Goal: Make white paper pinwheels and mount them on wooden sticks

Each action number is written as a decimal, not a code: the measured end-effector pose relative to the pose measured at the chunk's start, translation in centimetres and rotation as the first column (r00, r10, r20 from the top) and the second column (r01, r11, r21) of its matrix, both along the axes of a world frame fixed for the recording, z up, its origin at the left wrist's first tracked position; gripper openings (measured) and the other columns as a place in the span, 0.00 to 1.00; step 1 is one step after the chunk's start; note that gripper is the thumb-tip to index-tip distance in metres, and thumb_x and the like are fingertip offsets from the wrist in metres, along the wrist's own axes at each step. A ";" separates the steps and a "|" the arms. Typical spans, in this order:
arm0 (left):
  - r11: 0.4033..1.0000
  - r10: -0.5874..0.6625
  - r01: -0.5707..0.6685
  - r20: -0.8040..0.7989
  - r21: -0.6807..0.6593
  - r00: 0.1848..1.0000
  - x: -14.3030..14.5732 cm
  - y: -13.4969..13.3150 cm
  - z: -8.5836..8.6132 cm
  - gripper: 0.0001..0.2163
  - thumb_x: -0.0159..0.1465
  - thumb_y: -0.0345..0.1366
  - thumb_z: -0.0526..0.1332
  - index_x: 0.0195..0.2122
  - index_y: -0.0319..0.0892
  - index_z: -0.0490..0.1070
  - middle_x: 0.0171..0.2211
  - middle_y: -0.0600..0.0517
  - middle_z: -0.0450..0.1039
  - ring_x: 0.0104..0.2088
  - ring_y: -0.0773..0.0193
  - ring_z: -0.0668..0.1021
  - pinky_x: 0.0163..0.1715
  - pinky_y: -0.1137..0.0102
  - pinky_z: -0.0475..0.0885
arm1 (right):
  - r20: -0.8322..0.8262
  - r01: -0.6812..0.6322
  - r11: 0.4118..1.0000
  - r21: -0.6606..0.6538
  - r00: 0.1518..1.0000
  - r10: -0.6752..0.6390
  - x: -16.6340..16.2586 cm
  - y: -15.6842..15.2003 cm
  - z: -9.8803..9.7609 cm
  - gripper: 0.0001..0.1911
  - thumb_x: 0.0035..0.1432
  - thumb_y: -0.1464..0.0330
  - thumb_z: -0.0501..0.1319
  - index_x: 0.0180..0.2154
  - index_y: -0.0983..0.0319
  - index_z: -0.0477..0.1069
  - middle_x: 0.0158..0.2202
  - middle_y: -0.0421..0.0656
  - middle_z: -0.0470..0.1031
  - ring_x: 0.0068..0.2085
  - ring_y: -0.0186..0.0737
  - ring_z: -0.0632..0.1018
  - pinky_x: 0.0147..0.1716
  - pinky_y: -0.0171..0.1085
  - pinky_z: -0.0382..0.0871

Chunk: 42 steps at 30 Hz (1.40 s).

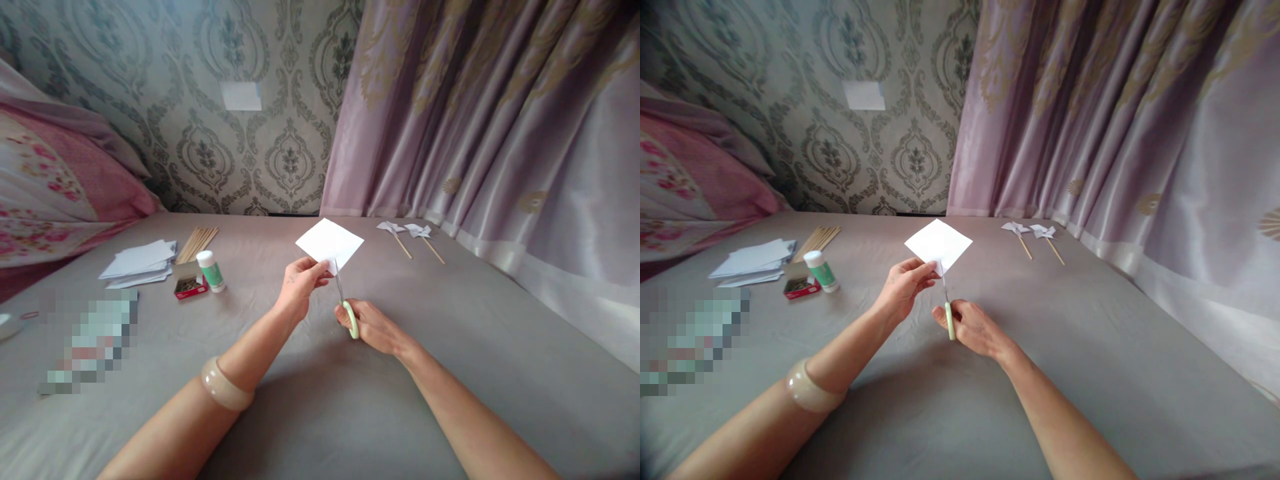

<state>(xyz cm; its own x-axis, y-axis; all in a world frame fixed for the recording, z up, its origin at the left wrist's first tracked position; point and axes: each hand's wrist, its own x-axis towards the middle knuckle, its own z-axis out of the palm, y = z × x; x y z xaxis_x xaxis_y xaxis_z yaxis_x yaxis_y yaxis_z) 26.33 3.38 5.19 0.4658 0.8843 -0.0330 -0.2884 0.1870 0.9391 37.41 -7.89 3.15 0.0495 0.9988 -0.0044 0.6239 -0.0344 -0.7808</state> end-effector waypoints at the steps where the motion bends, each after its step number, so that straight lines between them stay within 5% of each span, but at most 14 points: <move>1: 1.000 -0.001 0.001 0.002 -0.005 1.000 0.0 0.0 0.0 0.08 0.46 0.36 0.68 0.22 0.37 0.72 0.22 0.50 0.73 0.25 0.68 0.75 0.26 0.74 0.67 | 0.000 0.006 1.000 0.002 1.000 -0.006 0.0 0.0 0.0 0.29 0.57 0.42 0.47 0.23 0.61 0.57 0.22 0.36 0.58 0.25 0.32 0.59 0.25 0.34 0.50; 42: 0.999 -0.006 0.011 0.098 -0.051 0.995 0.4 -0.6 -0.3 0.08 0.46 0.34 0.69 0.21 0.35 0.73 0.22 0.50 0.72 0.25 0.69 0.74 0.31 0.72 0.70 | -0.068 0.079 0.997 0.021 0.995 -0.077 0.1 0.0 -0.4 0.26 0.57 0.47 0.53 0.22 0.62 0.59 0.20 0.35 0.58 0.25 0.30 0.59 0.24 0.34 0.49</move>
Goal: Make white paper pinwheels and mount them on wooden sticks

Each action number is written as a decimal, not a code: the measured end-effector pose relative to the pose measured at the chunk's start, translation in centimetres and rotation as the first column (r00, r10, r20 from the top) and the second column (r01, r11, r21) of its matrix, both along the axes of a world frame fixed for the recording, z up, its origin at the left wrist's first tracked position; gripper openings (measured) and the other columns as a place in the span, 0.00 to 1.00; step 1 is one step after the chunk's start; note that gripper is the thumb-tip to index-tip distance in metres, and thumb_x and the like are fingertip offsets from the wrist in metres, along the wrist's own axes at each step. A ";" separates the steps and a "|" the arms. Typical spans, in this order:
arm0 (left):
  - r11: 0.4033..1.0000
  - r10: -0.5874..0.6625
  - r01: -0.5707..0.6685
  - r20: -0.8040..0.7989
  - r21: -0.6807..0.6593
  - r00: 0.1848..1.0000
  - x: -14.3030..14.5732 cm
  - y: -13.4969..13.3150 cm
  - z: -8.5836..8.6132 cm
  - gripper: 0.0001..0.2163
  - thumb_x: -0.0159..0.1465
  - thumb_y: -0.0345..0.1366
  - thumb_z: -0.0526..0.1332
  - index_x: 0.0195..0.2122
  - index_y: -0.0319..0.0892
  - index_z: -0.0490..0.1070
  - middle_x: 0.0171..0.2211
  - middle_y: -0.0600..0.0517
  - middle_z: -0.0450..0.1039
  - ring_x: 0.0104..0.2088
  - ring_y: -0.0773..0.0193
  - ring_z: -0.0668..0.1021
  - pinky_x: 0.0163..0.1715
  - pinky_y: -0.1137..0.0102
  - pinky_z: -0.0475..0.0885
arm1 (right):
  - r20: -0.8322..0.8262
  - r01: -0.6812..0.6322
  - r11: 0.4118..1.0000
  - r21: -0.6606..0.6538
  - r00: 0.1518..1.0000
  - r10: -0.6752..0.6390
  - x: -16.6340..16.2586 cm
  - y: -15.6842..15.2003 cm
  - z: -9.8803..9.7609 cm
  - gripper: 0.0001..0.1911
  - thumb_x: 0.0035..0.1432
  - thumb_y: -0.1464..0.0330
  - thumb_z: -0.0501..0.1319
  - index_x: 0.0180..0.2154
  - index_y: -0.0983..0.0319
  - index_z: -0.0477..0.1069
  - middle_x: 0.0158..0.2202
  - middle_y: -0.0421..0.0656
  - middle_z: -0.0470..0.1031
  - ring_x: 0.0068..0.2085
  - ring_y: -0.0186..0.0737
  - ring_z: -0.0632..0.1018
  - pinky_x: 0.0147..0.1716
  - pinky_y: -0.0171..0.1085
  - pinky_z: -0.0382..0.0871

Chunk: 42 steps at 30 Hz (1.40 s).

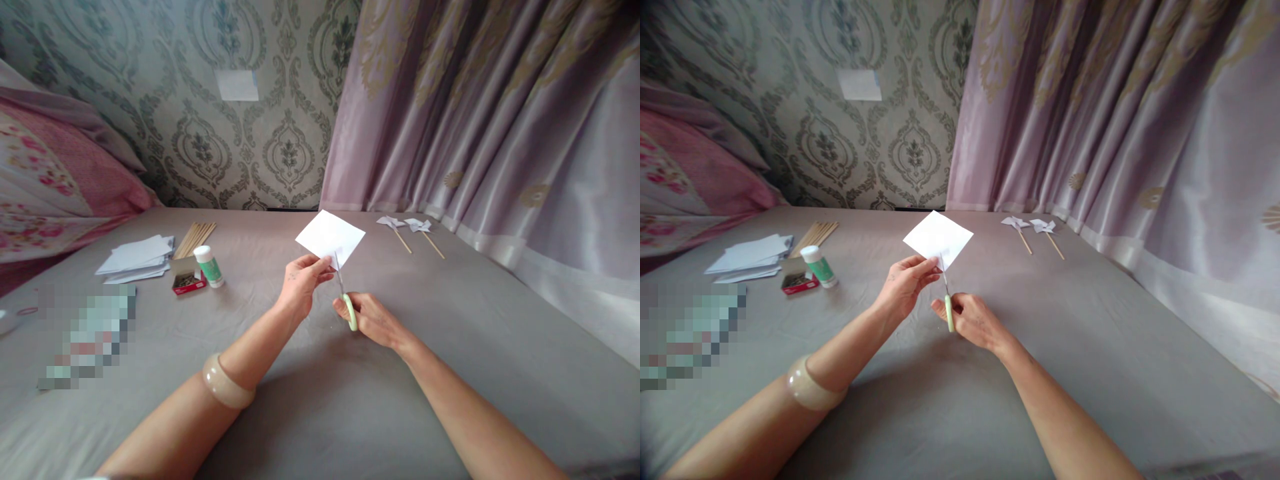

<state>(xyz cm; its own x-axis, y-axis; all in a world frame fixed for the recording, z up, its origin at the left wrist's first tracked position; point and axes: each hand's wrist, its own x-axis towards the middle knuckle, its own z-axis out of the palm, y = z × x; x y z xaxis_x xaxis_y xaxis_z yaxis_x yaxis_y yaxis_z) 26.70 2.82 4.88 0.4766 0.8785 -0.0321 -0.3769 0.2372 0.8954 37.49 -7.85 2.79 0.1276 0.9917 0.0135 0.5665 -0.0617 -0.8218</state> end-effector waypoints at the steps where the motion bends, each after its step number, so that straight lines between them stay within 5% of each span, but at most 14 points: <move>1: 1.000 0.002 -0.002 -0.001 -0.001 1.000 0.0 0.0 0.0 0.08 0.46 0.33 0.69 0.20 0.35 0.73 0.22 0.50 0.72 0.25 0.69 0.74 0.31 0.72 0.70 | 0.001 0.001 1.000 -0.002 1.000 -0.001 0.0 0.0 0.0 0.26 0.57 0.47 0.53 0.22 0.62 0.59 0.20 0.35 0.58 0.25 0.30 0.59 0.24 0.34 0.49; 42: 1.000 -0.008 0.008 -0.007 0.030 1.000 0.0 0.2 0.0 0.07 0.47 0.34 0.69 0.21 0.35 0.73 0.22 0.50 0.72 0.25 0.69 0.74 0.31 0.72 0.70 | -0.099 0.065 0.998 0.008 0.993 -0.064 -0.5 0.1 -0.2 0.26 0.52 0.47 0.59 0.20 0.62 0.58 0.20 0.34 0.55 0.25 0.30 0.57 0.24 0.33 0.49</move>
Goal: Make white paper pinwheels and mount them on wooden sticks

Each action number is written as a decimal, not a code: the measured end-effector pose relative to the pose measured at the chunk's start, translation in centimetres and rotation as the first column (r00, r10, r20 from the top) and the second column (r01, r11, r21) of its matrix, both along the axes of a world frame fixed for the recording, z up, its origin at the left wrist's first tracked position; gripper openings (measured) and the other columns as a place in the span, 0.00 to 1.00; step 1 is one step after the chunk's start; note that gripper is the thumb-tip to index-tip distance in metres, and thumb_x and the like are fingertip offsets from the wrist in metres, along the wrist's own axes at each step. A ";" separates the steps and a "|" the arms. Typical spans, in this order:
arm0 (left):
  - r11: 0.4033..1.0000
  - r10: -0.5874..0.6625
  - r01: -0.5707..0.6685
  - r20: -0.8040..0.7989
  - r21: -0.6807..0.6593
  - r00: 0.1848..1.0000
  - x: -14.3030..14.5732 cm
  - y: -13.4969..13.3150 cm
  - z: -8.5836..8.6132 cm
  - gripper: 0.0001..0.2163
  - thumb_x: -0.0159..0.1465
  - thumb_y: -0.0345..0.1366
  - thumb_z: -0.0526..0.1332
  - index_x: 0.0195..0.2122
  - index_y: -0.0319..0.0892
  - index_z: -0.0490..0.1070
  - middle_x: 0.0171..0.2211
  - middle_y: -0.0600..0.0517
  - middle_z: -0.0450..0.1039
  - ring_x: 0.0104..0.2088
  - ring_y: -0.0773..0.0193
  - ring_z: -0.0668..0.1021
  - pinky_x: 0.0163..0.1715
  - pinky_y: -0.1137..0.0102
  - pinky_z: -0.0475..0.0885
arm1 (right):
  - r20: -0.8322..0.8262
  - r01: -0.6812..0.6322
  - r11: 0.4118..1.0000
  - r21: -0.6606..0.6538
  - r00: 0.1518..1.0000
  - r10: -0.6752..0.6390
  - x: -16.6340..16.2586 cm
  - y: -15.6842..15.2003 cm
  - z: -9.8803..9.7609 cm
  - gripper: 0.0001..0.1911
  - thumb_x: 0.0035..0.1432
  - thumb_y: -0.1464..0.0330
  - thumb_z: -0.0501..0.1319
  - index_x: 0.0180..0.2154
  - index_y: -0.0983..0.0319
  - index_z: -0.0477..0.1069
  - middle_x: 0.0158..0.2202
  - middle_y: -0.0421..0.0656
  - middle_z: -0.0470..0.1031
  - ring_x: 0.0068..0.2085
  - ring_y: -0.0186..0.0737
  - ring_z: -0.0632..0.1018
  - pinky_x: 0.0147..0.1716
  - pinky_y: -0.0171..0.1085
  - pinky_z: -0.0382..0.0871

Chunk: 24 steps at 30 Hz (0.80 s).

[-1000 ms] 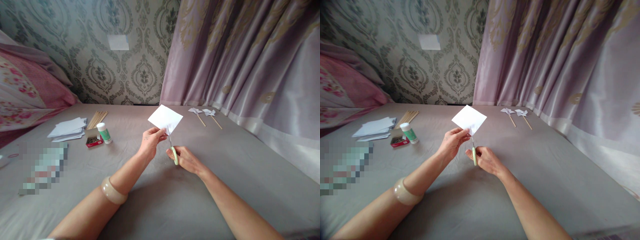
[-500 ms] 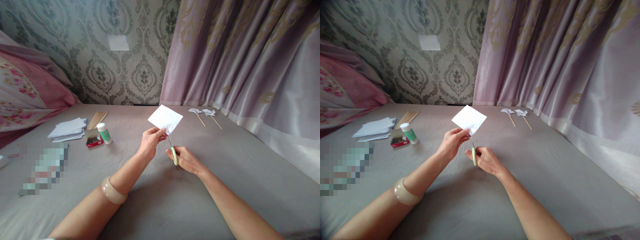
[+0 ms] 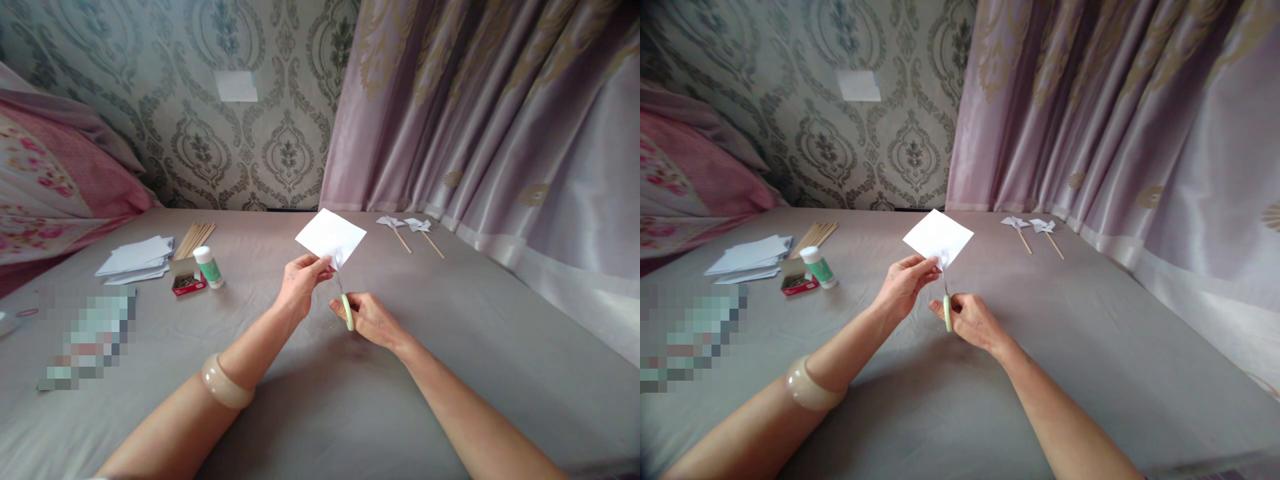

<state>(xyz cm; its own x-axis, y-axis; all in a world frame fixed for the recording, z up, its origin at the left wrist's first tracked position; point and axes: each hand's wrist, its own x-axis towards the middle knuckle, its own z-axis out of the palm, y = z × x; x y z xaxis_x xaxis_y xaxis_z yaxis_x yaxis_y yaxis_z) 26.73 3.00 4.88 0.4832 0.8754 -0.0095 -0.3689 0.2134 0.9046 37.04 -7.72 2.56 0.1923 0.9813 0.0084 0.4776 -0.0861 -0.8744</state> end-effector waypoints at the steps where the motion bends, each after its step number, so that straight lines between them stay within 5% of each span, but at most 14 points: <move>1: 1.000 0.000 0.000 0.000 0.000 1.000 0.0 0.0 0.0 0.07 0.47 0.33 0.69 0.21 0.35 0.73 0.22 0.50 0.72 0.25 0.69 0.74 0.31 0.72 0.70 | -0.006 0.000 1.000 0.001 1.000 0.000 0.0 0.0 0.0 0.26 0.52 0.47 0.59 0.21 0.62 0.58 0.20 0.34 0.55 0.25 0.30 0.57 0.24 0.33 0.49; 24: 1.000 -0.007 0.007 0.008 -0.002 1.000 0.0 -0.1 -0.2 0.07 0.49 0.33 0.68 0.22 0.35 0.73 0.21 0.51 0.72 0.24 0.70 0.73 0.28 0.74 0.68 | 0.018 0.076 0.997 -0.001 0.997 -0.076 -0.1 0.3 -0.4 0.25 0.50 0.49 0.59 0.19 0.62 0.60 0.19 0.34 0.55 0.24 0.30 0.57 0.24 0.33 0.50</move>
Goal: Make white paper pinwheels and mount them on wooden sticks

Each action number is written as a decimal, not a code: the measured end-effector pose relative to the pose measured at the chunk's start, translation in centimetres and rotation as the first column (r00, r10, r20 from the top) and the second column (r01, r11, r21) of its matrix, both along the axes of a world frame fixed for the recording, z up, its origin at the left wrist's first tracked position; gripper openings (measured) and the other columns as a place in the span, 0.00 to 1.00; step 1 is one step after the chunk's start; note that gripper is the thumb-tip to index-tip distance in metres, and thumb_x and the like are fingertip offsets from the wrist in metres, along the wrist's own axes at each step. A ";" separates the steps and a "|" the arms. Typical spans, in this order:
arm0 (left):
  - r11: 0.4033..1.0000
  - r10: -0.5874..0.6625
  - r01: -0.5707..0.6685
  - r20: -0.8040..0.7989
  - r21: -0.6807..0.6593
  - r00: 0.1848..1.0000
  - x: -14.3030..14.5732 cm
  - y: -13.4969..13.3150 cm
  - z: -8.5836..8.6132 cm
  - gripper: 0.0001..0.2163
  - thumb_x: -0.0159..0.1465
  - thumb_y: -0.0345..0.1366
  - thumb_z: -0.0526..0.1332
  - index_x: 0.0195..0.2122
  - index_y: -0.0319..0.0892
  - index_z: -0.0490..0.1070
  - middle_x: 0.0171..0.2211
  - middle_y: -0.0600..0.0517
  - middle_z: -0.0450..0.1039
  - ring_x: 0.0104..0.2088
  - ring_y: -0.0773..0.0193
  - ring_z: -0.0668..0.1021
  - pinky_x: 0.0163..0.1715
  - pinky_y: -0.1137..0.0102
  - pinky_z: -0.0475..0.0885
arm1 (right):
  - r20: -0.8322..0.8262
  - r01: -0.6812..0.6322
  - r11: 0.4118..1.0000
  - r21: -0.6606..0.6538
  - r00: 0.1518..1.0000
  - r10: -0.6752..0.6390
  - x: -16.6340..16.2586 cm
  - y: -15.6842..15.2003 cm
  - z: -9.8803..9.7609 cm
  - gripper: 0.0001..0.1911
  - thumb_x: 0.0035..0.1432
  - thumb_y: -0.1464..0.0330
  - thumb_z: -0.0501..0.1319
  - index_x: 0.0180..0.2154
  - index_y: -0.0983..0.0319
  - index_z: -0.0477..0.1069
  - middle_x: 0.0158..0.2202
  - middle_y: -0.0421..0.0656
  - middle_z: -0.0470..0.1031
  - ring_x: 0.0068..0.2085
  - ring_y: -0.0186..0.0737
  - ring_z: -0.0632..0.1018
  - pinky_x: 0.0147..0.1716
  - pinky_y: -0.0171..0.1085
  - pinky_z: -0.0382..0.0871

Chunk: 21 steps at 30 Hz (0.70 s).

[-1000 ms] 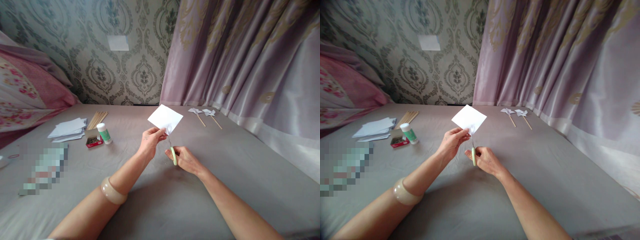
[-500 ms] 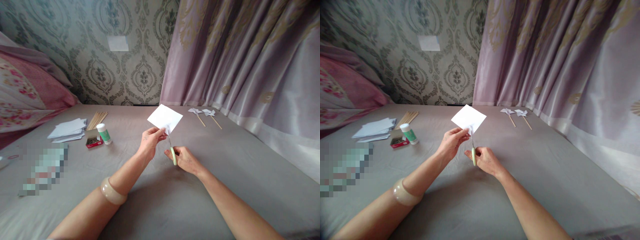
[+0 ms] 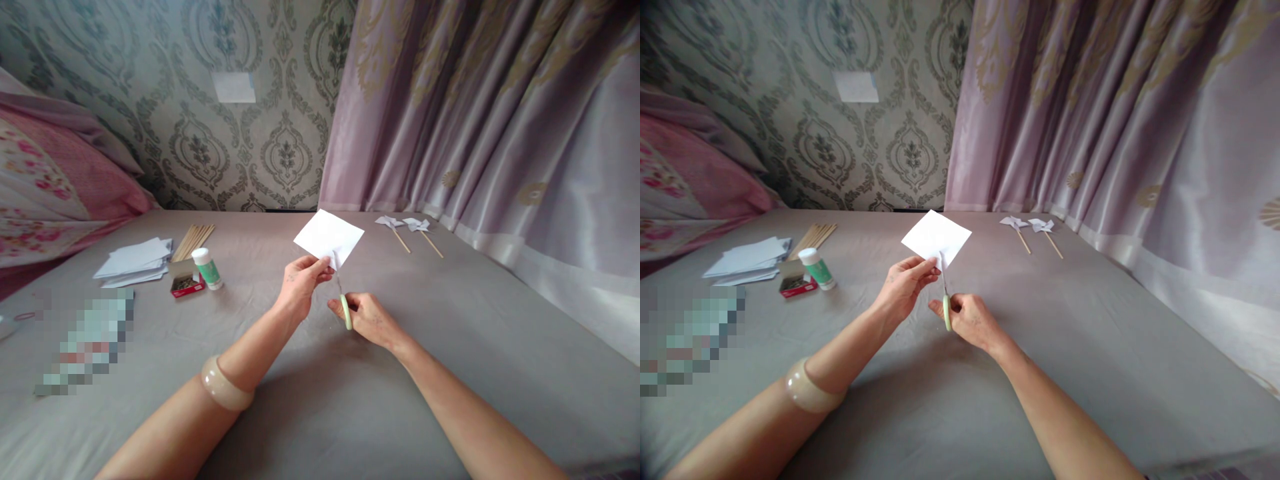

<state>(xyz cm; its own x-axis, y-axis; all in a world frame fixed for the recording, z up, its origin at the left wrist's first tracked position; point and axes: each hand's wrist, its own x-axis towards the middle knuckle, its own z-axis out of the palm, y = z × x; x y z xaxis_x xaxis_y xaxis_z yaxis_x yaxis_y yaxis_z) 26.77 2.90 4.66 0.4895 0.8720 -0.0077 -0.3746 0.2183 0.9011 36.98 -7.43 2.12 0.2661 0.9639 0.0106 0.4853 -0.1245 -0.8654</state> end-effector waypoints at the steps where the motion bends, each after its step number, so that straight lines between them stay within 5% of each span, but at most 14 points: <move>1: 1.000 -0.007 0.007 0.001 0.000 1.000 0.0 -0.1 0.0 0.07 0.49 0.33 0.68 0.22 0.35 0.73 0.21 0.50 0.72 0.24 0.70 0.74 0.28 0.74 0.68 | -0.003 0.007 1.000 0.001 1.000 -0.007 0.0 0.0 0.0 0.25 0.50 0.49 0.59 0.19 0.62 0.60 0.19 0.34 0.55 0.24 0.30 0.57 0.24 0.33 0.50; 21: 1.000 -0.022 0.022 -0.005 -0.008 1.000 0.2 -0.4 0.0 0.08 0.48 0.34 0.69 0.22 0.35 0.73 0.21 0.51 0.72 0.24 0.70 0.73 0.29 0.73 0.69 | 0.020 0.034 0.999 0.005 0.999 -0.034 0.1 0.0 0.2 0.25 0.51 0.48 0.58 0.20 0.62 0.59 0.19 0.34 0.53 0.24 0.30 0.56 0.23 0.33 0.48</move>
